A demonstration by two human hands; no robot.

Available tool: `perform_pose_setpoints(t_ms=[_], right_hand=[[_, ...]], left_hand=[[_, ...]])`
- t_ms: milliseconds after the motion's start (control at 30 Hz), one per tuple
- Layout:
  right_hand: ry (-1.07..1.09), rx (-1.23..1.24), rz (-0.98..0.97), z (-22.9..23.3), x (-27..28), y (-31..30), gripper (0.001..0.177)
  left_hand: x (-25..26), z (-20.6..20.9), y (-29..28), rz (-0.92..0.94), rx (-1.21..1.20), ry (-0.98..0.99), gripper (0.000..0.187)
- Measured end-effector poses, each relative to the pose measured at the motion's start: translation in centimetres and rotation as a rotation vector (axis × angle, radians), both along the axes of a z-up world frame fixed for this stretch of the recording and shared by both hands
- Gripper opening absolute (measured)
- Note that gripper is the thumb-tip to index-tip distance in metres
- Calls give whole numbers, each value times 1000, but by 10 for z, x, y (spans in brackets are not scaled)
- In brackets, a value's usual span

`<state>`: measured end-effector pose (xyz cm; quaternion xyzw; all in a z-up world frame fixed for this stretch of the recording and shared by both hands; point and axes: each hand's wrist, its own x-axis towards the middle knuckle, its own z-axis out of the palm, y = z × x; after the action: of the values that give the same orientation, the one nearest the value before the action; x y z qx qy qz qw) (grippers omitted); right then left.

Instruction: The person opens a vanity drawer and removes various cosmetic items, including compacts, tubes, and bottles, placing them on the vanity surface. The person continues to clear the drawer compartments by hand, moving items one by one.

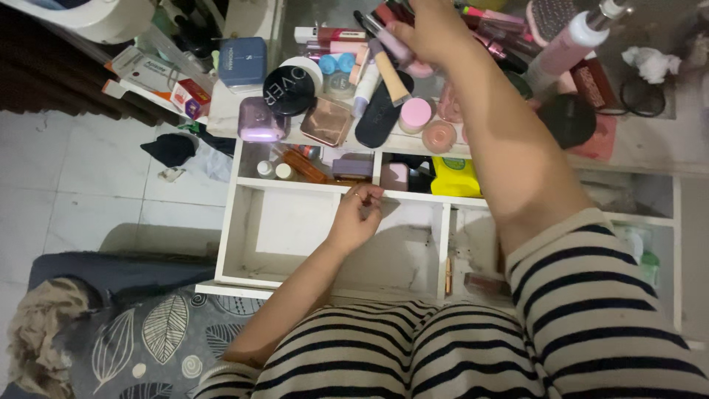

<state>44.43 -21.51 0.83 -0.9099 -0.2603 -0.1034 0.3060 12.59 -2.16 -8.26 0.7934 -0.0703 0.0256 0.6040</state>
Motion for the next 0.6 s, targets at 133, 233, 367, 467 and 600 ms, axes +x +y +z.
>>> perform_pose_setpoints(t_ms=[133,233,367,467,600], right_hand=[[105,-93,-93,42,-41,-16,41],[211,58,-28,74,-122,-60,33],[308,156,48,78,-243,-118,30],[557,165,-107,47,-310,-146,29],[975,30,-321,-25,-356,-159,30]], left_hand=[[2,-5,0,8,60,-25,25],[2,-11,-2,22,66,-84,26],[-2,-6,-2,7,114,-31,24],[-6,2,-4,-53,132,0,25],[-18,6,-16,-182,103,35,25]])
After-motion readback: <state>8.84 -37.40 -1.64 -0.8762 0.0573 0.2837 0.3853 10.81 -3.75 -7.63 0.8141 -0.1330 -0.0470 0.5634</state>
